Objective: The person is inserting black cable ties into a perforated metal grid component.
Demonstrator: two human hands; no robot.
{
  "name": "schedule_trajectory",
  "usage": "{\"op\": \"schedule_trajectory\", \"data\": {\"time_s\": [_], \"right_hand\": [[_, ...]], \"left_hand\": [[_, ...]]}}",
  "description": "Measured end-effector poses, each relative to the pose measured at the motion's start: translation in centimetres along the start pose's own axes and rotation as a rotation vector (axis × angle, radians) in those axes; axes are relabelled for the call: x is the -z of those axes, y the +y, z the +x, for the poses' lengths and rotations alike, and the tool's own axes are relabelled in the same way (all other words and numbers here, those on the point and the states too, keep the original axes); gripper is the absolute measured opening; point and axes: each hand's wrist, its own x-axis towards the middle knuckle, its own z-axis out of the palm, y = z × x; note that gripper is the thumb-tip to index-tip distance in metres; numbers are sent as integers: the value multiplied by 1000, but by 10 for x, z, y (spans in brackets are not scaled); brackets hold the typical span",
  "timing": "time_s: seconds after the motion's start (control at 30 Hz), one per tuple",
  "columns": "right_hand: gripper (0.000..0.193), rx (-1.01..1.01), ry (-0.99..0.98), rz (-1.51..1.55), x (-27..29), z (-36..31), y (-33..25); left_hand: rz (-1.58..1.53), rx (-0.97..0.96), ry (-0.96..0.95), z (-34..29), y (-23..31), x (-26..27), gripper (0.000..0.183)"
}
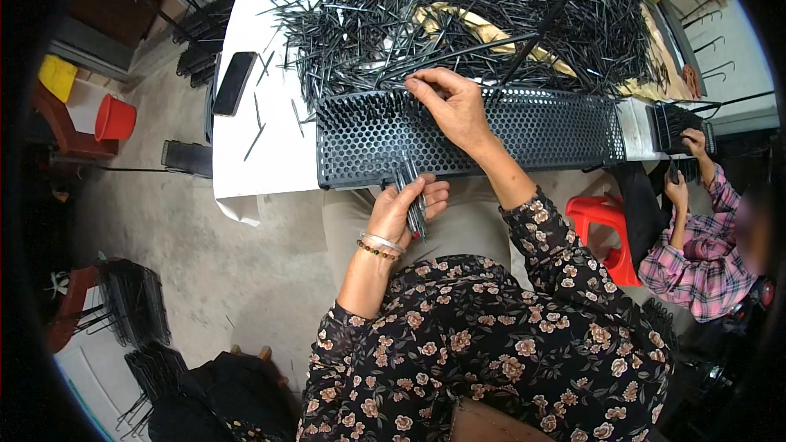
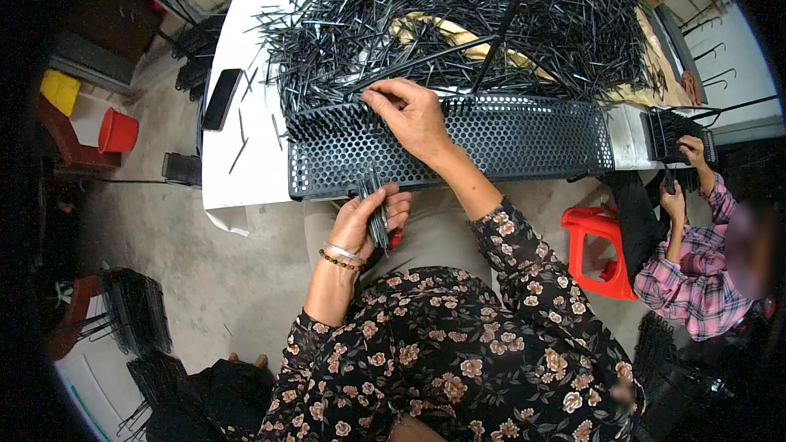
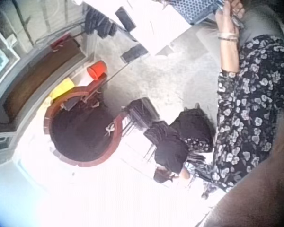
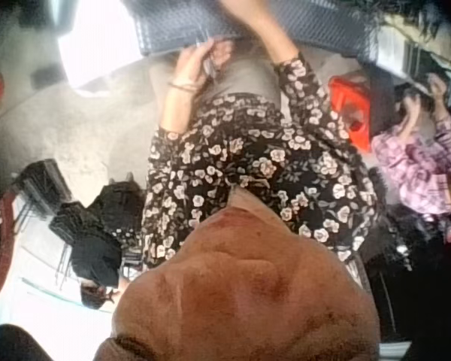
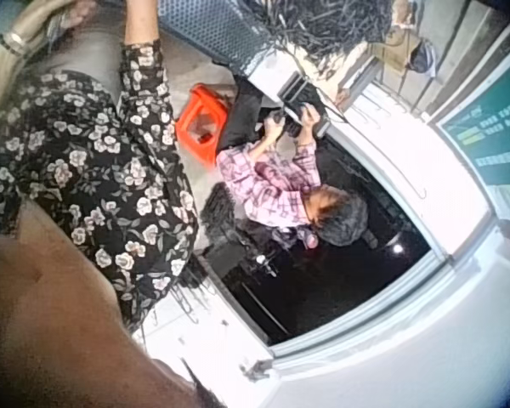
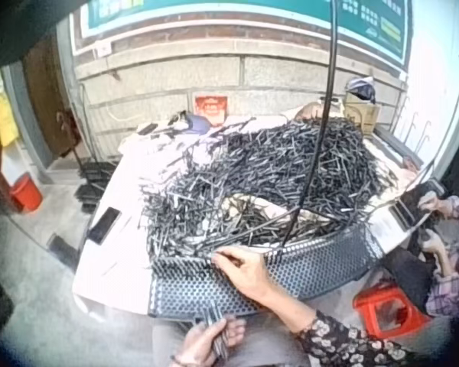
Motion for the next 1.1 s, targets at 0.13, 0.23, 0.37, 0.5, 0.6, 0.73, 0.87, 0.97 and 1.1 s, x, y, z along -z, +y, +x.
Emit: {"op": "schedule_trajectory", "data": {"time_s": [0.13,0.23,0.37,0.5,0.6,0.73,0.87,0.97,1.1], "right_hand": [[16,238,-13,-153,-11,-4,3],[17,302,4,-219,-9,-8,4],[17,289,36,-195,-13,-12,5],[13,413,79,-334,-16,-21,6],[17,493,72,-439,-17,-24,8],[21,596,32,-516,-16,-23,10],[20,604,16,-514,-15,-27,13],[19,584,15,-493,-16,-27,13],[19,605,-53,-540,-16,-28,8]], "left_hand": [[-49,17,28,-11,-4,5,30],[-118,33,32,-12,-10,7,28],[-183,69,-1,-10,-12,12,28],[-181,55,-25,-11,-14,16,28],[-178,71,-97,-12,-13,16,32],[-73,131,-79,-14,-9,16,32],[12,116,-72,-12,-8,18,31],[-14,134,-91,-10,-7,20,31],[20,143,-124,-7,-5,22,31]]}}
